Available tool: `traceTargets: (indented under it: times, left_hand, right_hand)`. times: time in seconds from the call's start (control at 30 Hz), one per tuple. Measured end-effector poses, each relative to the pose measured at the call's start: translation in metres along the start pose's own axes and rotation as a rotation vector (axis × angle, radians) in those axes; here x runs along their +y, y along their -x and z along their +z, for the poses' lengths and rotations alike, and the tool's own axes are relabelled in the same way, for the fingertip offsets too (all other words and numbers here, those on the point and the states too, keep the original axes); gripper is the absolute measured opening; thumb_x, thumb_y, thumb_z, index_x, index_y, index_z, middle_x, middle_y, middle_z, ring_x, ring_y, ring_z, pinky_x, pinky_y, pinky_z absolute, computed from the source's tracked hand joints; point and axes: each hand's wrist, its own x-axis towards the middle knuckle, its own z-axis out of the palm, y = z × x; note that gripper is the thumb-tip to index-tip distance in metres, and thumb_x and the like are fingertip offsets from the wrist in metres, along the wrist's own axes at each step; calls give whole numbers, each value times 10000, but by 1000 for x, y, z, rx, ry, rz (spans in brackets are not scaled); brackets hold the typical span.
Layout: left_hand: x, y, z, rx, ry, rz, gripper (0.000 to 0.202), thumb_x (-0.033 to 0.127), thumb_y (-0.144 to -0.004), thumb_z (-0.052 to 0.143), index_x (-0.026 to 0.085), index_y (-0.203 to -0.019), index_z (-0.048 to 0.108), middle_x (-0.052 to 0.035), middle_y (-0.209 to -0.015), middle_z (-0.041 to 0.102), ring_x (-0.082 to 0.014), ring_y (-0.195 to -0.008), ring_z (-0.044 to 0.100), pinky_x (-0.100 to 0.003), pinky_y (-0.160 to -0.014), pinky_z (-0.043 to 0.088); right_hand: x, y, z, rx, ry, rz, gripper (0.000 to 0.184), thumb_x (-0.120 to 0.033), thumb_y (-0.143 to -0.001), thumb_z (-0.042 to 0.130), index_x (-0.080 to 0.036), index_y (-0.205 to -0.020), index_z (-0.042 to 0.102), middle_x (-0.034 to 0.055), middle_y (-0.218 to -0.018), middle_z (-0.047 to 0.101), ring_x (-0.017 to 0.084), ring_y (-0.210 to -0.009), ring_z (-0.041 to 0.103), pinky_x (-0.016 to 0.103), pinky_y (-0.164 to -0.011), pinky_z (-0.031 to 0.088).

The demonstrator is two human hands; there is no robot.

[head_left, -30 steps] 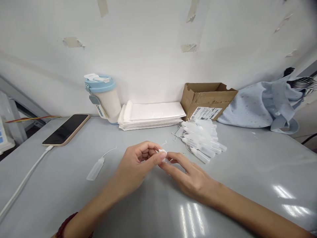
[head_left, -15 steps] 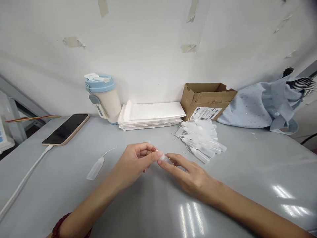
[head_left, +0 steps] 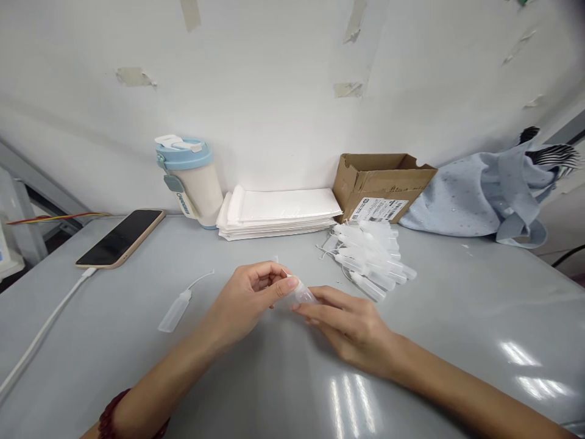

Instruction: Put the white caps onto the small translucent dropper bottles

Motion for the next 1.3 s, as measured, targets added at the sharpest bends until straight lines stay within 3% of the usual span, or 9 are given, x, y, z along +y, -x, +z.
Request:
traceTargets:
  times: [0.2,0.37,0.47,0.6,0.7,0.83,0.9,1.07,1.3]
  left_hand:
    - [-3,-2,-4,-59,72,32,190,414,-829,606,230,-850,652,38,-791,569,-96,-650,475,-228,-646,406]
    - [-5,-4,-5,-146,168,47,135,361,-855,596,231,-882,621,43,-721,600,-100,-662,532,-222,-658,437]
    - [-4,-4,-5,-133,104,89,127,353,-861,587,234,-883,623,38,-755,614,-96,-652,528,-218,-653,438]
    - [-1,0,-3,-29,-66,118,115,354,-858,583,256,-891,633,37,-815,600,-102,-674,516,-219,-661,431]
    - [0,2,-2,-5,-131,109,144,378,-853,577,269,-928,633,29,-853,595,-115,-684,515,-235,-651,431]
    - [0,0,-3,-35,-100,113,161,368,-833,599,249,-925,658,13,-848,605,-122,-677,511,-246,-636,444]
    - [-1,-1,-4,-67,-43,108,144,343,-828,608,233,-904,661,16,-777,605,-120,-659,519,-246,-639,452]
    - [-3,-2,-4,-158,55,83,107,294,-824,616,222,-894,655,33,-666,597,-117,-623,547,-250,-643,467]
    - [-5,-1,-8,-255,89,78,104,283,-843,612,230,-903,678,24,-723,621,-107,-639,562,-230,-644,467]
  right_hand:
    - [-10,-9,-8,14,-509,327,212,-92,-809,617,-197,-968,711,30,-813,631,114,-691,583,248,-635,505]
    - [-11,-14,-16,-83,-831,464,223,-141,-892,508,-214,-960,709,23,-878,627,101,-712,609,261,-681,521]
    - [-12,-14,-15,-90,-712,444,230,-112,-897,475,-192,-926,688,28,-884,637,111,-738,599,268,-707,504]
    - [-10,-6,-7,81,-303,318,170,-59,-864,480,-181,-838,595,26,-820,627,127,-713,571,248,-624,465]
    - [-8,0,0,183,-52,178,195,-8,-852,453,-181,-873,541,64,-915,623,141,-776,595,248,-639,474]
    - [-6,2,5,239,52,170,196,-37,-848,504,-208,-942,513,56,-949,634,142,-773,613,250,-650,495]
    - [-9,-1,4,215,-95,340,187,-111,-834,576,-226,-952,487,21,-871,649,138,-712,615,247,-615,498]
    - [-17,-12,-4,42,-779,752,308,-309,-789,672,-212,-972,444,1,-771,675,138,-664,636,281,-646,515]
    - [-19,-19,-15,-177,-1039,702,245,-363,-879,553,-130,-916,622,43,-842,627,92,-637,580,265,-661,502]
